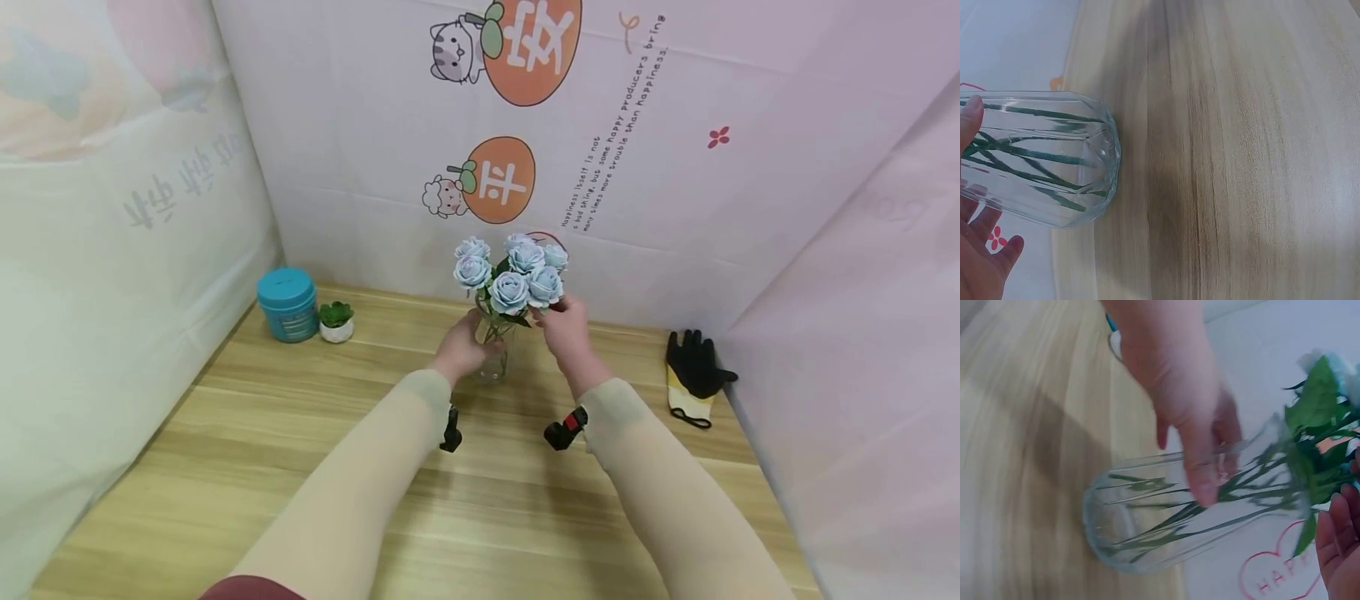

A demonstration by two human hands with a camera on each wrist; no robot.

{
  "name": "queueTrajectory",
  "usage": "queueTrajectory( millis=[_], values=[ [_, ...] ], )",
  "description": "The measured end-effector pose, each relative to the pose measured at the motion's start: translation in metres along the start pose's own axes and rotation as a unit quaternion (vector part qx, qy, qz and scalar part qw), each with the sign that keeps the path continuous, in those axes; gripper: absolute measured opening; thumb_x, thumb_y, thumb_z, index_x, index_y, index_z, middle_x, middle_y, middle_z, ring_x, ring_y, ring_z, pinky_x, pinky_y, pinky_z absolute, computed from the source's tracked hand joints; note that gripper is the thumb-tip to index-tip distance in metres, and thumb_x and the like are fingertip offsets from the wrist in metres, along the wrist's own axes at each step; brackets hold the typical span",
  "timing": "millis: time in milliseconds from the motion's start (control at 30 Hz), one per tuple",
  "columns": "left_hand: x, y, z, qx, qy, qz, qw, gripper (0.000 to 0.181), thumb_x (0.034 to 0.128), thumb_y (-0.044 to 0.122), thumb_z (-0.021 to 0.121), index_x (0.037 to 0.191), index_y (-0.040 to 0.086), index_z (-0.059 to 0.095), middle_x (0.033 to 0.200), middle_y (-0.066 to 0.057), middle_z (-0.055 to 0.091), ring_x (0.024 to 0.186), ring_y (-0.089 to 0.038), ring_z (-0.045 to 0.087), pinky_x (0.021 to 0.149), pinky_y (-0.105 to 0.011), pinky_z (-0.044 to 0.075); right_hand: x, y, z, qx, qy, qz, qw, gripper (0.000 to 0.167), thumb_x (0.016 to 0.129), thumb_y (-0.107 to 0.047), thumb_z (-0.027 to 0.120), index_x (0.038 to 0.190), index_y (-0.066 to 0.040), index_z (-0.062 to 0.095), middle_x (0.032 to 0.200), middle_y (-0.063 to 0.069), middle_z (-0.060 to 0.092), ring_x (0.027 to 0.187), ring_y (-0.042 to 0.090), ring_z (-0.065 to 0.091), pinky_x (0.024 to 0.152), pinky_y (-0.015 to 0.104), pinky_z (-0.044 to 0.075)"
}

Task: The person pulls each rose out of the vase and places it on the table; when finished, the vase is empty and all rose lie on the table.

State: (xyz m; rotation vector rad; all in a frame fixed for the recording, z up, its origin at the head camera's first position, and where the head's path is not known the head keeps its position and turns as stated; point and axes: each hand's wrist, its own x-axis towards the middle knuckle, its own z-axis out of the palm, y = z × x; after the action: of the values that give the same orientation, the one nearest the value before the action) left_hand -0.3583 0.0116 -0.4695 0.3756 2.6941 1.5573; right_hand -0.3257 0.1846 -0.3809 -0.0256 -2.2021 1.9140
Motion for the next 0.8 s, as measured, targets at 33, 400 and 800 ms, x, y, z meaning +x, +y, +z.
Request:
queueTrajectory(
  millis=[33, 400, 800],
  values=[
    [-0.001, 0.001, 0.0, 0.002, -0.002, -0.002, 1.0, 0.08, 0.0848, 0.033, 0.079, 0.151, 0.013, 0.038, 0.153, -0.01, 0.041, 0.139, -0.028, 0.037, 0.114, -0.038, 0.029, -0.001, -0.004, -0.002, 0.0, 0.003, -0.009, 1.0, 0.033, 0.092, 0.0, 0.066, 0.124, 0.006, 0.063, 0.102, 0.006, 0.066, 0.081, 0.009, 0.059, 0.069, 0.021, 0.051],
    [0.0, -0.001, -0.002, 0.003, -0.004, 0.003, 1.0, 0.082, 0.085, 0.037, 0.078, 0.152, 0.015, 0.036, 0.155, -0.007, 0.037, 0.141, -0.026, 0.034, 0.115, -0.038, 0.027, -0.006, -0.079, -0.036, 0.071, 0.013, -0.102, 0.9922, 0.03, 0.091, -0.002, 0.07, 0.12, -0.004, 0.068, 0.116, 0.009, 0.068, 0.094, 0.015, 0.062, 0.079, 0.025, 0.052],
    [-0.004, 0.002, -0.003, 0.008, -0.007, 0.003, 0.9999, 0.082, 0.0847, 0.038, 0.078, 0.152, 0.015, 0.037, 0.155, -0.009, 0.038, 0.141, -0.027, 0.034, 0.115, -0.038, 0.027, -0.008, -0.105, -0.138, 0.128, 0.1, -0.145, 0.9761, 0.016, 0.082, -0.008, 0.081, 0.093, 0.004, 0.075, 0.073, 0.008, 0.07, 0.053, 0.014, 0.056, 0.043, 0.017, 0.039]
  ],
)
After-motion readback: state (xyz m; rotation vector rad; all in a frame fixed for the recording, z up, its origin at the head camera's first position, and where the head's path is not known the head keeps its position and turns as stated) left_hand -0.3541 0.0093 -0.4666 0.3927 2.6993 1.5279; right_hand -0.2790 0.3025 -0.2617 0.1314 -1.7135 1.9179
